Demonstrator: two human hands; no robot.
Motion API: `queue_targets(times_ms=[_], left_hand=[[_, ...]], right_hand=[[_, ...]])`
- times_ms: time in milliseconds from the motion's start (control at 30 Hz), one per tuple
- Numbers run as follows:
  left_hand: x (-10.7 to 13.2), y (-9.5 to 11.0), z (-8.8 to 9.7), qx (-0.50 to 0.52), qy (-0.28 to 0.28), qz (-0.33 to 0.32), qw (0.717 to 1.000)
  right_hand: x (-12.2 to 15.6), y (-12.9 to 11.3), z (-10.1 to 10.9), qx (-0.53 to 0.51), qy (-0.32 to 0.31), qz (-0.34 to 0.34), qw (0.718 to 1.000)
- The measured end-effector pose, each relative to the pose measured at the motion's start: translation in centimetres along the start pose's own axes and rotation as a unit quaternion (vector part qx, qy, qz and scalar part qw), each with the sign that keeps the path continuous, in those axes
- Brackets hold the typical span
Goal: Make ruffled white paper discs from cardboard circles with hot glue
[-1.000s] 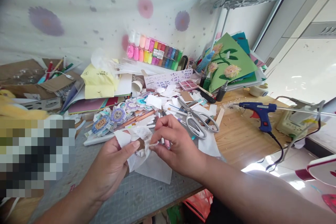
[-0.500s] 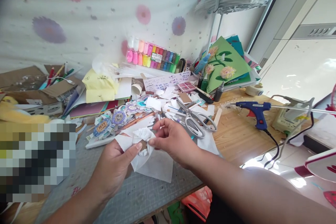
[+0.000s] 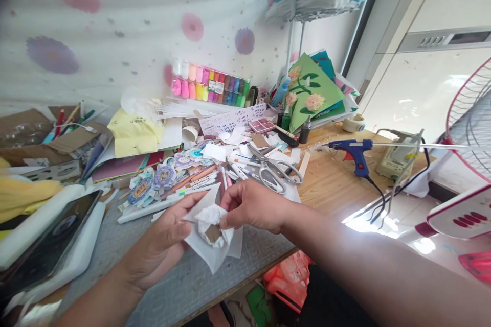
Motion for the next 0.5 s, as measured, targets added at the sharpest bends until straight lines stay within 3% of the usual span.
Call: queue_targets(times_ms=[200, 367, 500], left_hand=[[-0.9, 0.7, -0.9, -0.108, -0.030, 0.078, 0.991], [-1.7, 1.4, -1.5, -0.250, -0.041, 0.091, 0.963], [-2.2, 1.1, -1.3, -0.243, -0.063, 0.084, 0.964]], right_hand=[[1.0, 0.0, -0.1, 0.148, -0.042, -0.025, 0.988], [1.4, -0.2, 0.5, 0.154, -0.048, -0.033, 0.986], [1.8, -0.7, 1.5, 0.145, -0.035, -0.021, 0.989]])
Point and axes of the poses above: each hand's wrist, its own x-axis away from the middle knuckle, its own z-axis out of the back of the hand, y = z × x, the point moved 2 cm from there along -x, towards the middle knuckle, and after that the axes turned 15 degrees about -x, right-handed, at the moved point
